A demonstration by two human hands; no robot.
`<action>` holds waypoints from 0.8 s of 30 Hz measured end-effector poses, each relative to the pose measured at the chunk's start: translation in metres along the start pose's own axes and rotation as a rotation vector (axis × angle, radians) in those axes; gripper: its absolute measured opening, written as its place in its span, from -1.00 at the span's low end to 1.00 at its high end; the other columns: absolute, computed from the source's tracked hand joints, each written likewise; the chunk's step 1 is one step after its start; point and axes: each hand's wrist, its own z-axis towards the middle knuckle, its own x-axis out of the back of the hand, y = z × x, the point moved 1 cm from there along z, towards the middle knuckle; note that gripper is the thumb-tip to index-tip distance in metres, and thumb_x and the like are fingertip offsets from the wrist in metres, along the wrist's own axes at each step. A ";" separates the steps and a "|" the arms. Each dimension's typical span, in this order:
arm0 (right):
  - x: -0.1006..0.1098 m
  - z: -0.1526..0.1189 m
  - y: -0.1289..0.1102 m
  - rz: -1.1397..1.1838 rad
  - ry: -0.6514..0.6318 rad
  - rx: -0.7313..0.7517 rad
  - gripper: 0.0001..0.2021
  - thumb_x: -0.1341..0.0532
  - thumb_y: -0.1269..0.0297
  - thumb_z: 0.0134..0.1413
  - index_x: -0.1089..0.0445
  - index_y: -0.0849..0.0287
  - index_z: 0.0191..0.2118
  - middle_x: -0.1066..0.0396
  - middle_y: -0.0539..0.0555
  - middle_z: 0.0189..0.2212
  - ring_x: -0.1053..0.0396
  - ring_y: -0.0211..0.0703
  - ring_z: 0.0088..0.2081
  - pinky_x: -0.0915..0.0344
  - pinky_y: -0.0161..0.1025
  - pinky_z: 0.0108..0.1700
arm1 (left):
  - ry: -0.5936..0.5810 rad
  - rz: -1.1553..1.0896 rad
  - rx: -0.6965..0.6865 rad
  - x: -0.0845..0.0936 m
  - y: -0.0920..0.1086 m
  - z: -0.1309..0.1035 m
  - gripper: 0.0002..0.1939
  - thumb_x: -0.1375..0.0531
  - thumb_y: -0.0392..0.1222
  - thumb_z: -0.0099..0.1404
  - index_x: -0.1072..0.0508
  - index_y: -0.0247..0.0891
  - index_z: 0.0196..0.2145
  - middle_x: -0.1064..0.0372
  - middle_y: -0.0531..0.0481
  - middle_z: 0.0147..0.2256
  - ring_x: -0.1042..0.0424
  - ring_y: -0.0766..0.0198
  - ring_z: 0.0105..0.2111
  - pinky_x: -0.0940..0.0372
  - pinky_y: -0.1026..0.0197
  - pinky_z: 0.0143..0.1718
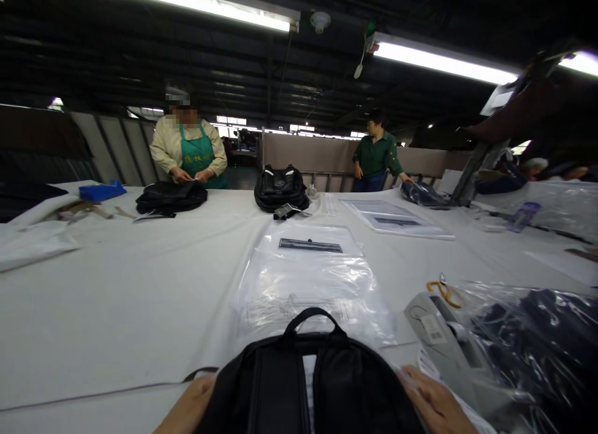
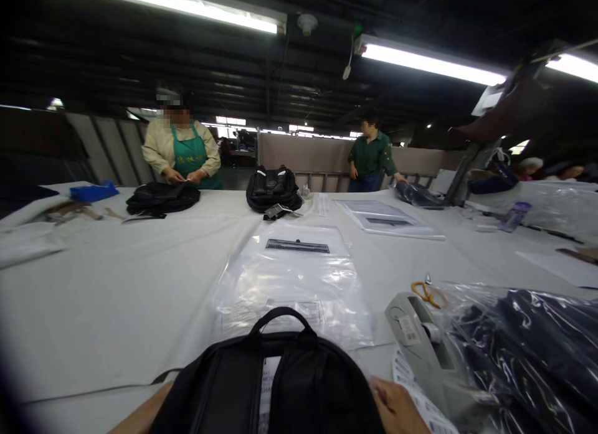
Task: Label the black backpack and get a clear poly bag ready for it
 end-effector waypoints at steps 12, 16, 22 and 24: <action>-0.040 0.024 -0.001 -0.487 0.182 -0.074 -0.50 -0.07 -0.21 -0.04 -0.04 0.14 -0.64 -0.08 -0.07 -0.69 -0.16 -0.21 -0.55 -0.04 -0.31 -0.49 | 0.672 0.132 -0.362 0.000 0.029 0.019 -0.48 -0.10 0.27 0.07 -0.38 -0.26 -0.27 -0.41 0.03 -0.51 -0.34 0.20 -0.55 -0.19 0.25 -0.50; -0.041 0.021 0.001 -0.567 0.192 0.120 -0.50 0.06 -0.11 0.15 -0.20 0.15 -0.62 -0.24 -0.01 -0.66 -0.26 -0.18 -0.55 -0.09 -0.27 -0.44 | 0.570 0.824 -0.452 0.002 0.050 0.009 -0.67 -0.06 0.13 0.18 -0.36 -0.19 -0.37 -0.36 0.05 -0.55 -0.37 0.16 -0.50 -0.15 0.22 -0.40; -0.044 0.026 -0.009 -0.593 0.276 0.210 -0.51 0.17 0.06 0.28 -0.29 0.13 -0.54 -0.33 0.03 -0.63 -0.35 -0.15 -0.54 -0.15 -0.27 -0.45 | 0.653 0.741 -0.510 -0.008 0.090 0.003 -0.53 0.13 0.14 0.28 -0.34 -0.22 -0.51 -0.25 0.05 -0.63 -0.28 0.22 -0.61 -0.12 0.24 -0.52; -0.041 0.023 -0.010 -0.557 0.324 0.183 -0.49 0.20 0.06 0.28 -0.25 0.12 -0.58 -0.30 0.02 -0.67 -0.33 -0.17 -0.57 -0.17 -0.30 -0.48 | 0.598 0.446 -0.508 -0.014 0.094 0.001 -0.47 0.14 0.22 0.26 -0.38 -0.24 -0.43 -0.21 0.08 -0.65 -0.18 0.30 -0.70 -0.10 0.28 -0.64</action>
